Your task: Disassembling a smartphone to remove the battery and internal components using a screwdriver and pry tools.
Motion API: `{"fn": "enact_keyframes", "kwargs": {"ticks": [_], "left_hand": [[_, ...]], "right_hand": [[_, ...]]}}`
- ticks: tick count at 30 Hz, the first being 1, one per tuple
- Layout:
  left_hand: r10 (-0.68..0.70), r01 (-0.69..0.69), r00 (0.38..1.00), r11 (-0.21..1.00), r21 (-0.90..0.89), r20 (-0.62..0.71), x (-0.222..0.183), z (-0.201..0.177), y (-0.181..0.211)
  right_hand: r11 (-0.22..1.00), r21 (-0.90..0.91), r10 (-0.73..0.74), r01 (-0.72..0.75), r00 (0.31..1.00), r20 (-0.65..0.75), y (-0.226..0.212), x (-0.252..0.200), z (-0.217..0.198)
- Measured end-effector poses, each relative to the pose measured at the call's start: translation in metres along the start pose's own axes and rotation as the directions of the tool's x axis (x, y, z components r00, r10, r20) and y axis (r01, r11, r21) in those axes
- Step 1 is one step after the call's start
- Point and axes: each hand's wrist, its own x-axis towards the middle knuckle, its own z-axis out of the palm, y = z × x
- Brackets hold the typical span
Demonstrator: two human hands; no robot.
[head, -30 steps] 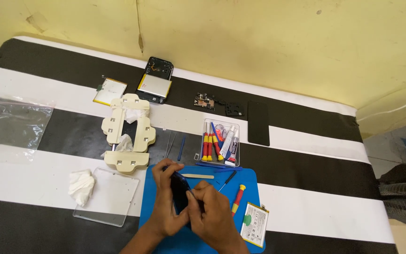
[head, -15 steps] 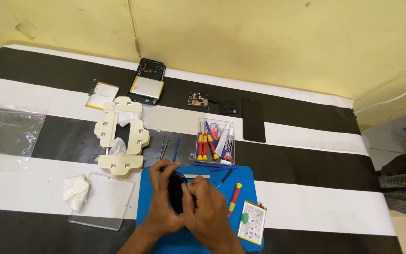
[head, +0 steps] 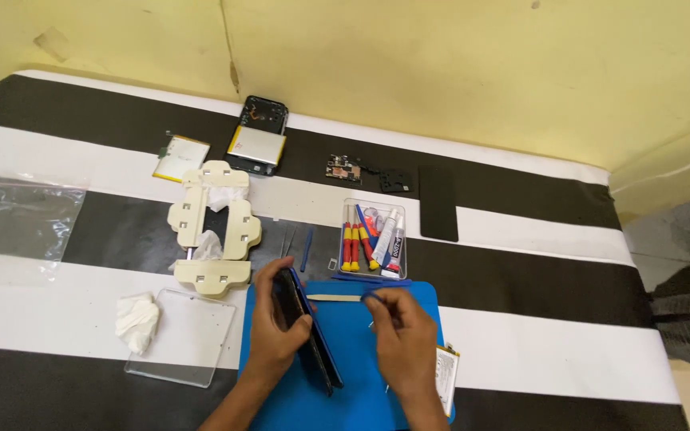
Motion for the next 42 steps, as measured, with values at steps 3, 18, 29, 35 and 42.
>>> {"fn": "enact_keyframes", "kwargs": {"ticks": [3,18,29,35,42], "left_hand": [[-0.105,0.104,0.994,0.993,-0.057,-0.020,0.003,0.000,-0.006],[-0.050,-0.015,0.995,0.786,-0.618,-0.088,0.010,0.009,-0.022],[0.120,0.068,0.987,0.283,-0.957,0.106,0.010,0.006,-0.023],[0.005,0.043,0.999,0.291,-0.956,0.046,0.013,0.007,-0.016],[0.041,0.063,0.996,0.254,-0.965,0.075,0.015,0.004,-0.012]], "right_hand": [[0.903,-0.416,0.021,0.112,0.953,0.302,0.034,-0.003,0.001],[0.995,-0.020,-0.048,0.093,0.673,0.738,0.026,-0.040,0.008],[0.976,0.177,-0.195,0.129,0.880,0.433,0.067,-0.051,0.018],[0.970,0.092,-0.242,0.225,0.923,0.300,0.092,-0.057,0.029],[0.960,0.107,-0.273,0.261,0.953,0.132,0.071,-0.061,0.030]]}}
